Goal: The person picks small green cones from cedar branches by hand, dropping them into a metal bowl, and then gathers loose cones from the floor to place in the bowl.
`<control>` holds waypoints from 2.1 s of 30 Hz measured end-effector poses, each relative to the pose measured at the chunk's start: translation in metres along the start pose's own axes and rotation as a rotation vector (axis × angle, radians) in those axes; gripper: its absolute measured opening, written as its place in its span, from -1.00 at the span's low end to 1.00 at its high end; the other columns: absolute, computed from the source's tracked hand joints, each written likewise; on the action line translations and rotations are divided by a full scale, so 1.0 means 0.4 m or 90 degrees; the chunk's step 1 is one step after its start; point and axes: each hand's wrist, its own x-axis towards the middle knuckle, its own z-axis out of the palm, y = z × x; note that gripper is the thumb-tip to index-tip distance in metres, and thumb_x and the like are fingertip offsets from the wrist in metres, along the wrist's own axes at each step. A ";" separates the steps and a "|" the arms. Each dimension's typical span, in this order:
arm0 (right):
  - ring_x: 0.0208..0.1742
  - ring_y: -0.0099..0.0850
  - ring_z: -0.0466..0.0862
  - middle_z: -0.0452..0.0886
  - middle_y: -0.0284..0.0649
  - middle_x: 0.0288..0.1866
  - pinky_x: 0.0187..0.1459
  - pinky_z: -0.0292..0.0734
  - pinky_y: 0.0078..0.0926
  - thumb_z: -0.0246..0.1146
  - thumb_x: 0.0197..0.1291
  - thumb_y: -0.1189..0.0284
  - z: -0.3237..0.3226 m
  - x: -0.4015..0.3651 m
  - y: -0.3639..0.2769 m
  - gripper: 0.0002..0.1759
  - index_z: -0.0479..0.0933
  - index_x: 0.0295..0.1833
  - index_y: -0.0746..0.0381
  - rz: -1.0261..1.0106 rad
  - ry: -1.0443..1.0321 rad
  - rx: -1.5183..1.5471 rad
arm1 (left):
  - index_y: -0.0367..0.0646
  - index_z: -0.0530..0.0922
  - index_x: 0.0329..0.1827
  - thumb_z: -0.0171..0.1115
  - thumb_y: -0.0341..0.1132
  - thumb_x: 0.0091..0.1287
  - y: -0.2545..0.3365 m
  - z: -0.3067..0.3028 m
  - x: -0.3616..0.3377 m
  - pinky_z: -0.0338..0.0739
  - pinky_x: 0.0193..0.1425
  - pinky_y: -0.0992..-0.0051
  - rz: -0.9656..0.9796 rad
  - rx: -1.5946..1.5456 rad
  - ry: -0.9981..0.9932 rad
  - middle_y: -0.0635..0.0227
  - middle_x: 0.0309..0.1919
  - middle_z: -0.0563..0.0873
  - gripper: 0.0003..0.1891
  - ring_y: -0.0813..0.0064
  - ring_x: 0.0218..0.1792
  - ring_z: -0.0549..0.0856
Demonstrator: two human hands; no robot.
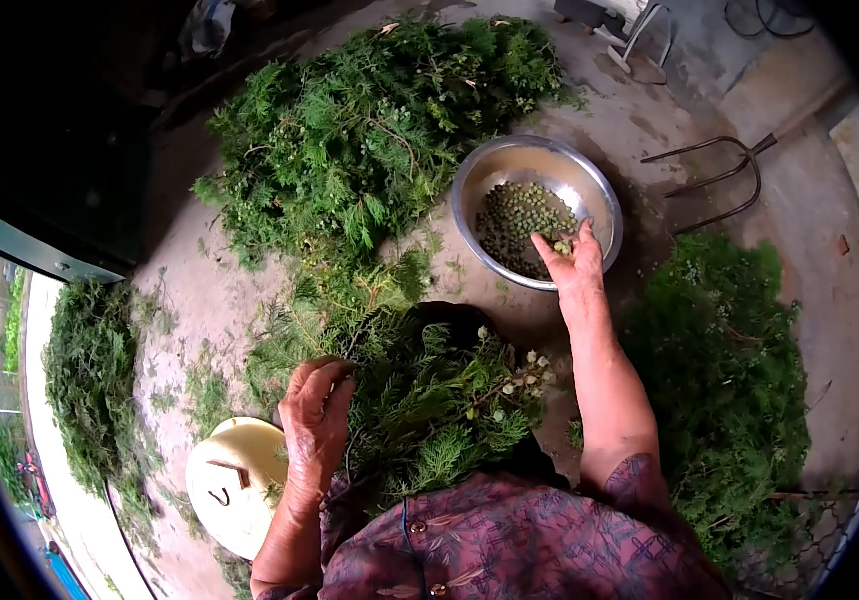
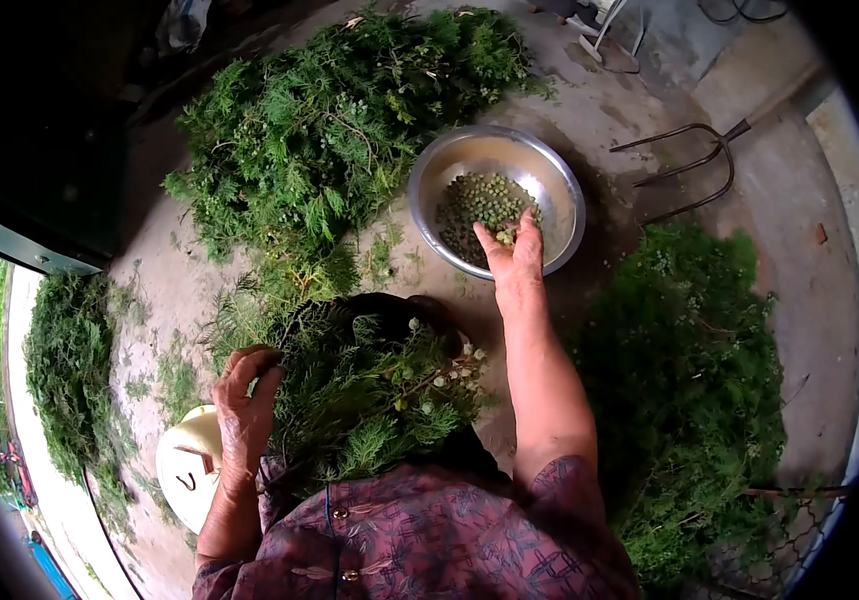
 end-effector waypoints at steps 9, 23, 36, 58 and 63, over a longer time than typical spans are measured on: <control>0.40 -0.12 0.05 -0.02 -0.14 0.41 0.30 0.03 0.16 0.03 0.28 0.10 0.024 0.039 -0.083 -0.31 0.04 0.35 0.28 -0.063 0.036 0.008 | -0.24 0.56 -0.12 0.20 -0.58 0.05 0.027 -0.010 -0.052 0.49 -0.05 0.45 0.054 0.066 -0.082 0.18 -0.18 0.63 -0.71 0.28 -0.14 0.62; -0.49 -0.65 0.54 0.59 -0.35 -0.45 -0.44 0.45 -0.77 0.20 0.13 0.55 0.083 -0.331 0.032 -0.89 0.56 -0.23 0.31 -0.009 -0.533 -0.677 | -0.17 0.61 -0.29 0.31 -0.46 -0.07 0.056 0.028 -0.082 0.45 -0.19 0.38 0.268 0.068 -0.250 0.34 -0.28 0.63 -0.77 0.32 -0.27 0.58; -0.24 -0.28 0.49 0.50 -0.24 -0.35 -0.19 0.31 -0.38 0.26 -0.10 0.49 0.054 -0.465 0.064 -0.80 0.53 -0.27 0.23 -0.495 -0.823 -1.252 | -0.20 0.53 -0.16 0.25 -0.45 0.06 0.069 0.070 -0.109 0.57 -0.35 0.37 0.070 0.124 -0.169 0.23 -0.15 0.56 -0.75 0.21 -0.38 0.65; -0.32 -0.27 0.56 0.54 -0.21 -0.34 -0.32 0.48 -0.38 0.37 -0.18 0.62 0.078 -0.561 0.199 -0.79 0.52 -0.35 0.28 -0.550 -0.821 -0.896 | -0.12 0.44 -0.59 0.18 -0.39 0.19 0.004 0.021 0.020 0.11 -0.60 0.68 -0.312 -0.487 0.034 0.65 -0.70 0.38 -0.81 0.83 -0.65 0.26; -0.45 -0.45 0.58 0.56 -0.21 -0.44 -0.43 0.43 -0.57 0.25 0.03 0.61 0.080 -0.521 0.210 -0.88 0.52 -0.26 0.35 -0.395 -0.670 -0.812 | -0.06 0.37 -0.64 0.19 -0.47 0.20 -0.001 0.014 0.011 0.04 -0.65 0.72 -0.318 -0.583 0.070 0.69 -0.72 0.34 -0.73 0.85 -0.71 0.21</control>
